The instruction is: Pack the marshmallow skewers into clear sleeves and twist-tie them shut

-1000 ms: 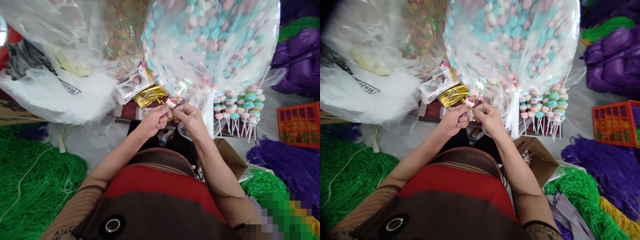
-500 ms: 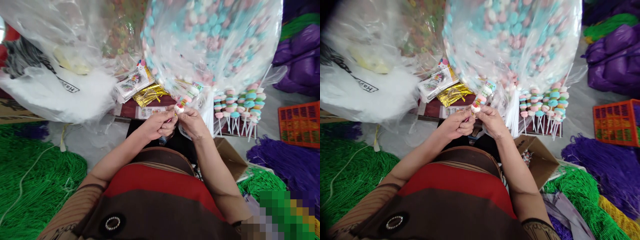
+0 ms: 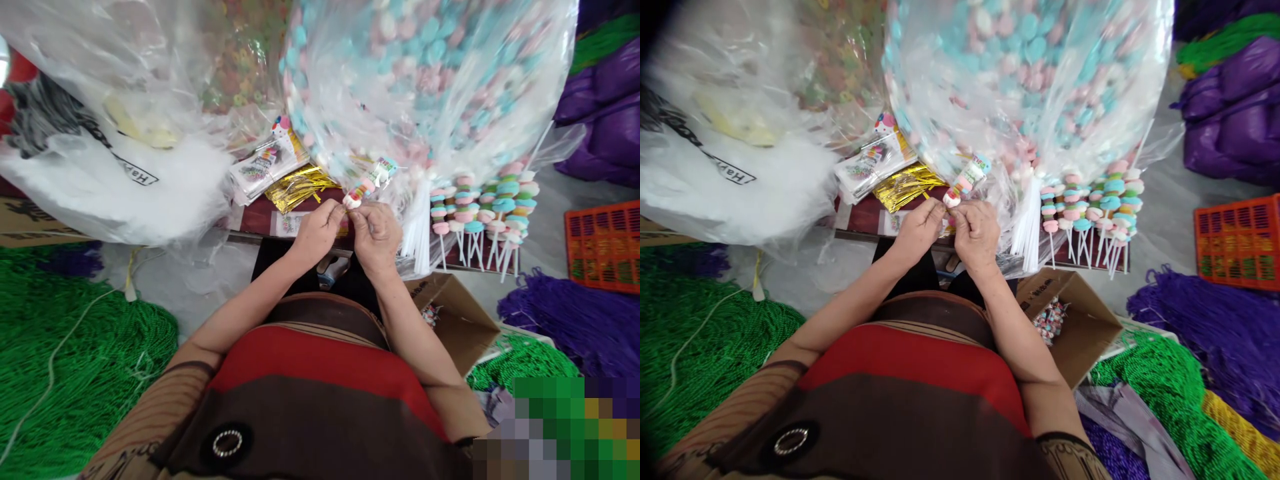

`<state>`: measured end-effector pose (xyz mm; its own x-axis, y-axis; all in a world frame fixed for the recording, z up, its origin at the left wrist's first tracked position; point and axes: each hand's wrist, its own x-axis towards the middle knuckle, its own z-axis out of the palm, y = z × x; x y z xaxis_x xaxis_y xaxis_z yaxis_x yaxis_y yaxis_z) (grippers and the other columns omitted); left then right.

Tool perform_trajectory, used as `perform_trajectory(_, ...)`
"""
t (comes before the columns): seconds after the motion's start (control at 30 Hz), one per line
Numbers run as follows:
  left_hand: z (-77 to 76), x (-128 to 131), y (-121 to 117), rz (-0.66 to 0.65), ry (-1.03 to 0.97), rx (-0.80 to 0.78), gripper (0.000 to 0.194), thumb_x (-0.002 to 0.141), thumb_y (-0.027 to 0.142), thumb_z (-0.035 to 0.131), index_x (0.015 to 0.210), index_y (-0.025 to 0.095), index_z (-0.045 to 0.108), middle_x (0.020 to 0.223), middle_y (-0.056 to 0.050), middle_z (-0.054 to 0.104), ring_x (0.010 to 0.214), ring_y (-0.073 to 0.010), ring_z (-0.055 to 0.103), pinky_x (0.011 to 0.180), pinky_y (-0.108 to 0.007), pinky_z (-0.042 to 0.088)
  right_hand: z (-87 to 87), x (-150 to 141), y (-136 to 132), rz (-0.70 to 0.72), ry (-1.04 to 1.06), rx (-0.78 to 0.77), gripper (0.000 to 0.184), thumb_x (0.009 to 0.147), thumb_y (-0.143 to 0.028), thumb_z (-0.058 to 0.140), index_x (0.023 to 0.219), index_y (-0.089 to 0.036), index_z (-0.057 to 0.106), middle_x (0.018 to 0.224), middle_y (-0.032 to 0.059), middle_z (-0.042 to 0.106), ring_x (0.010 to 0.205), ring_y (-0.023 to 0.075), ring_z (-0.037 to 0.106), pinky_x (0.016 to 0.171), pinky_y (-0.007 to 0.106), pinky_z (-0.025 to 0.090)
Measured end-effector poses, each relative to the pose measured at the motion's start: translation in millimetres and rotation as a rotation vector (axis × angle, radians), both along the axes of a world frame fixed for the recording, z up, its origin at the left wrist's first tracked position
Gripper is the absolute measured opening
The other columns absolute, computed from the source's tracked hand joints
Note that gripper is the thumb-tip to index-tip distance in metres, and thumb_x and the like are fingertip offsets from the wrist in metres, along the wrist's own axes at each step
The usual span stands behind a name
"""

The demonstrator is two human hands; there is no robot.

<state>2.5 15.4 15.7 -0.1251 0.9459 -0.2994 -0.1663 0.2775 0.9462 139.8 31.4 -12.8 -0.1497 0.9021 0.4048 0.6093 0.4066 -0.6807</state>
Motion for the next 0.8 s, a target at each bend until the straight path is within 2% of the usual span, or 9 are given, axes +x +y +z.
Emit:
perform_trajectory(0.07,-1.5,-0.1,1.6,0.009,0.049,0.035,0.032,0.094,0.01,0.065,0.065,0.017,0.053,0.057,0.005,0.045,0.054,-0.0056,0.038,0.054,-0.018,0.028,0.1,1.3,1.0,0.025,0.045,-0.045,0.024,0.1,-0.038,0.055,0.088,-0.028,0.073,0.096,0.0046,0.078,0.097,0.0234,0.071,0.093,0.043,0.055)
perform_trajectory(0.2,-4.7,-0.4,5.2,-0.054,-0.247,-0.107,0.029,0.1,0.02,0.055,0.071,0.019,0.048,0.058,0.008,0.037,0.042,-0.0037,0.028,0.042,-0.019,0.017,6.2,1.7,1.4,0.122,0.158,-0.136,0.019,0.099,-0.037,0.058,0.095,-0.028,0.074,0.102,0.0048,0.078,0.099,0.0231,0.07,0.095,0.043,0.054)
perform_trajectory(0.27,-5.0,-0.2,6.0,-0.063,-0.341,-0.139,0.028,0.099,0.023,0.057,0.074,0.019,0.047,0.059,0.009,0.036,0.04,-0.0027,0.026,0.039,-0.018,0.014,11.3,0.3,0.8,0.139,0.158,-0.144,0.017,0.097,-0.035,0.06,0.094,-0.027,0.074,0.098,0.0042,0.078,0.094,0.0217,0.07,0.091,0.04,0.055)
perform_trajectory(0.4,-4.7,0.3,4.2,-0.049,-0.337,-0.115,0.033,0.097,0.027,0.064,0.071,0.019,0.045,0.058,0.009,0.035,0.041,-0.0016,0.028,0.039,-0.017,0.013,20.0,-4.0,-1.3,0.07,0.077,-0.109,0.019,0.096,-0.029,0.057,0.083,-0.026,0.071,0.083,0.0025,0.074,0.081,0.0188,0.066,0.08,0.035,0.053)
perform_trajectory(0.5,-4.2,-1.8,1.0,-0.094,-0.254,-0.06,0.034,0.098,0.031,0.063,0.069,0.019,0.048,0.055,0.008,0.035,0.042,-0.0036,0.029,0.041,-0.02,0.017,21.8,-6.9,-3.1,0.011,0.034,-0.085,0.017,0.091,-0.025,0.056,0.078,-0.025,0.067,0.078,0.0019,0.069,0.076,0.0178,0.062,0.076,0.034,0.051)
perform_trajectory(0.57,-2.0,-4.5,-1.8,-0.136,-0.13,0.01,0.031,0.099,0.031,0.061,0.071,0.02,0.053,0.054,0.007,0.039,0.045,-0.0061,0.033,0.045,-0.021,0.023,21.3,-8.1,-4.2,-0.024,0.087,-0.123,0.014,0.089,-0.026,0.057,0.076,-0.025,0.064,0.075,0.0007,0.065,0.071,0.0165,0.058,0.072,0.033,0.049)
perform_trajectory(0.67,4.5,-8.6,-4.6,-0.151,0.107,0.125,0.018,0.095,0.021,0.064,0.077,0.021,0.061,0.062,0.004,0.053,0.058,-0.0104,0.046,0.058,-0.022,0.033,21.4,-8.9,-4.9,-0.047,0.305,-0.303,0.015,0.087,-0.035,0.059,0.077,-0.025,0.06,0.069,-0.0022,0.057,0.062,0.0136,0.049,0.062,0.03,0.044)
perform_trajectory(0.8,8.9,-13.6,1.3,-0.12,0.31,0.28,0.011,0.086,0.013,0.071,0.08,0.022,0.07,0.082,-0.003,0.066,0.088,-0.0187,0.059,0.083,-0.026,0.042,29.8,-8.9,-4.4,-0.004,0.639,-0.525,0.028,0.082,-0.044,0.068,0.069,-0.025,0.052,0.059,-0.006,0.044,0.052,0.0098,0.037,0.055,0.028,0.039)
